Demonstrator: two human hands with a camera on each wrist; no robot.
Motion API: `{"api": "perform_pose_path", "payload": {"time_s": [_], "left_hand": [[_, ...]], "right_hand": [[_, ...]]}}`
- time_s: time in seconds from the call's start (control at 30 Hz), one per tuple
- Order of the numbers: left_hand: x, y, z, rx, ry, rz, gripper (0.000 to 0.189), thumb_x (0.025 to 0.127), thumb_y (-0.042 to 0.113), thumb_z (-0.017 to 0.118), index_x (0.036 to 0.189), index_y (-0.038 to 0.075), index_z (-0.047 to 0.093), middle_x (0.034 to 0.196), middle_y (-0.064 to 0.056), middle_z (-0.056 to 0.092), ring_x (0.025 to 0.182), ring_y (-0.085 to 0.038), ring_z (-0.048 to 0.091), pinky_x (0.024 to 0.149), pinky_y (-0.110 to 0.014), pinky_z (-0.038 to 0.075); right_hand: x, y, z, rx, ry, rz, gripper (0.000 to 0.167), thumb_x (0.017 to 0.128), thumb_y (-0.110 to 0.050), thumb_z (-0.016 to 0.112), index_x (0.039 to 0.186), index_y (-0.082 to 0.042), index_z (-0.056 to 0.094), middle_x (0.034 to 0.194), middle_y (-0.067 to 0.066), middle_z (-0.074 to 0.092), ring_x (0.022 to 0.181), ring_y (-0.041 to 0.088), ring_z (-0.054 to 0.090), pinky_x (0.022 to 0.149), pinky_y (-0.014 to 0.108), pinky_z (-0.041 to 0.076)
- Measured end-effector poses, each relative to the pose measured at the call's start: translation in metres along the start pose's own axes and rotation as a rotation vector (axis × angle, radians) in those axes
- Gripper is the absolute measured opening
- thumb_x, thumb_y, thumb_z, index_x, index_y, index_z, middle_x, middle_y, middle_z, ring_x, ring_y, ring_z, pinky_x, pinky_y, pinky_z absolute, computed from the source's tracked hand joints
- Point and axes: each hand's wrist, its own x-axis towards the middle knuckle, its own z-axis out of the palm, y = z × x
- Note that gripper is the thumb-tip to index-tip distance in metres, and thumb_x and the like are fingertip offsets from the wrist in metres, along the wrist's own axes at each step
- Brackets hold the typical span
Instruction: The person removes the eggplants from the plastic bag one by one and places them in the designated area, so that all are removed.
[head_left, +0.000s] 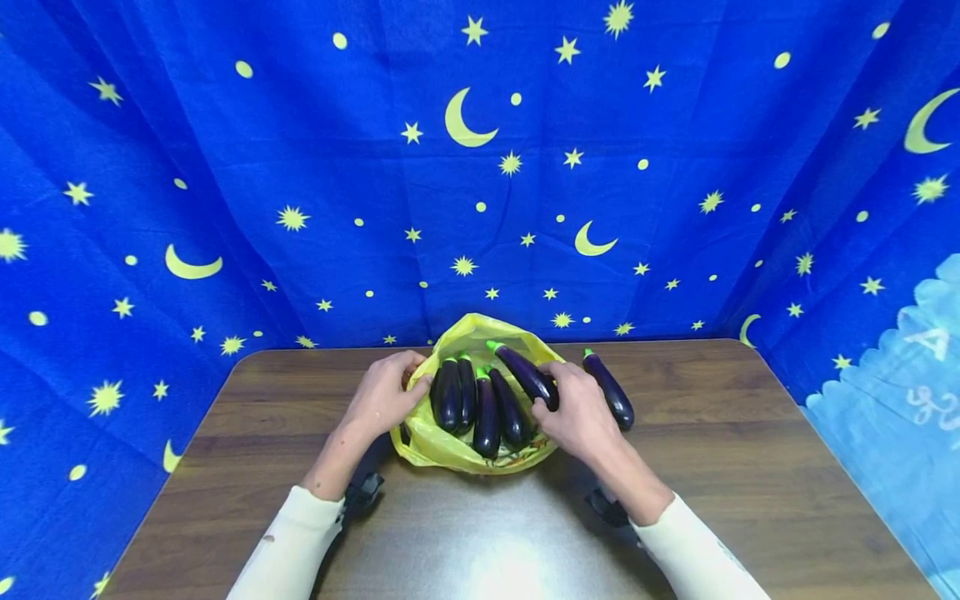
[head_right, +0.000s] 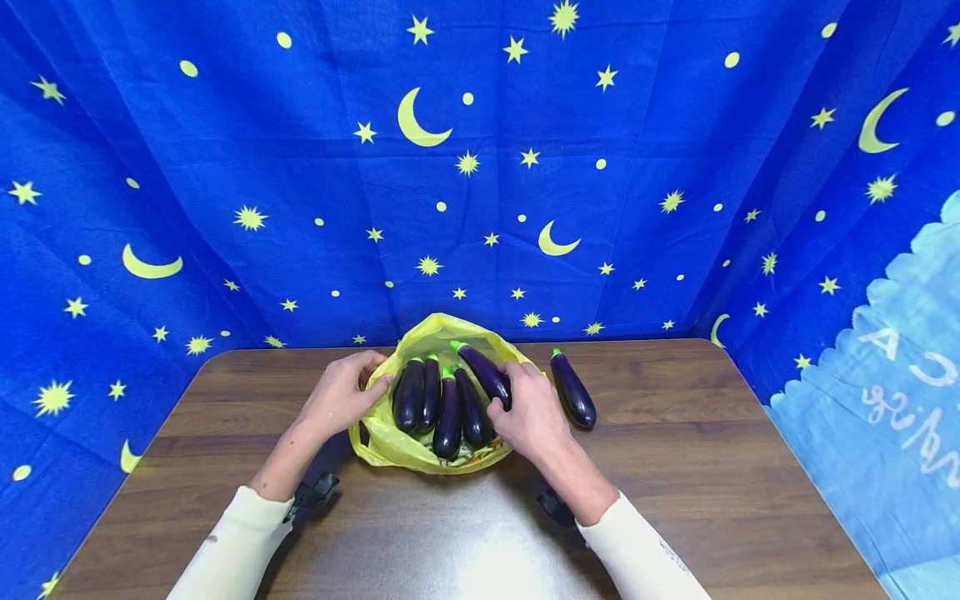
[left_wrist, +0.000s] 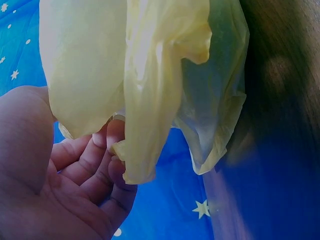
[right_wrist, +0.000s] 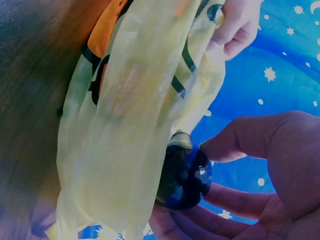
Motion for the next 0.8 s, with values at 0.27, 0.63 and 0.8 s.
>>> {"api": "perform_pose_path", "payload": {"time_s": [0.27,0.63,0.8], "left_hand": [[0.0,-0.001,0.0,0.001,0.002,0.006,0.016,0.095,0.016,0.074,0.108,0.008,0.075,0.09,0.001,0.069,0.073,-0.014,0.055,0.065,-0.033,0.045],[0.001,-0.002,0.001,0.004,0.005,0.006,0.014,0.095,0.016,0.074,0.107,0.009,0.075,0.089,0.002,0.068,0.073,-0.013,0.055,0.065,-0.032,0.044],[0.0,0.0,0.0,0.003,-0.002,-0.002,0.014,0.095,0.017,0.074,0.107,0.01,0.075,0.087,0.002,0.067,0.072,-0.014,0.054,0.065,-0.033,0.044]], "right_hand": [[0.0,-0.001,-0.009,-0.014,0.011,0.011,0.044,0.08,-0.01,0.078,0.122,0.0,0.071,0.108,0.017,0.073,0.093,0.032,0.068,0.079,0.049,0.055],[0.004,0.007,-0.022,-0.007,0.021,0.048,0.043,0.081,-0.01,0.076,0.122,0.0,0.07,0.107,0.017,0.073,0.09,0.031,0.066,0.077,0.048,0.054],[0.005,0.011,-0.027,0.012,0.027,0.071,0.042,0.08,-0.01,0.075,0.121,0.0,0.07,0.109,0.017,0.073,0.093,0.032,0.067,0.081,0.049,0.054]]}}
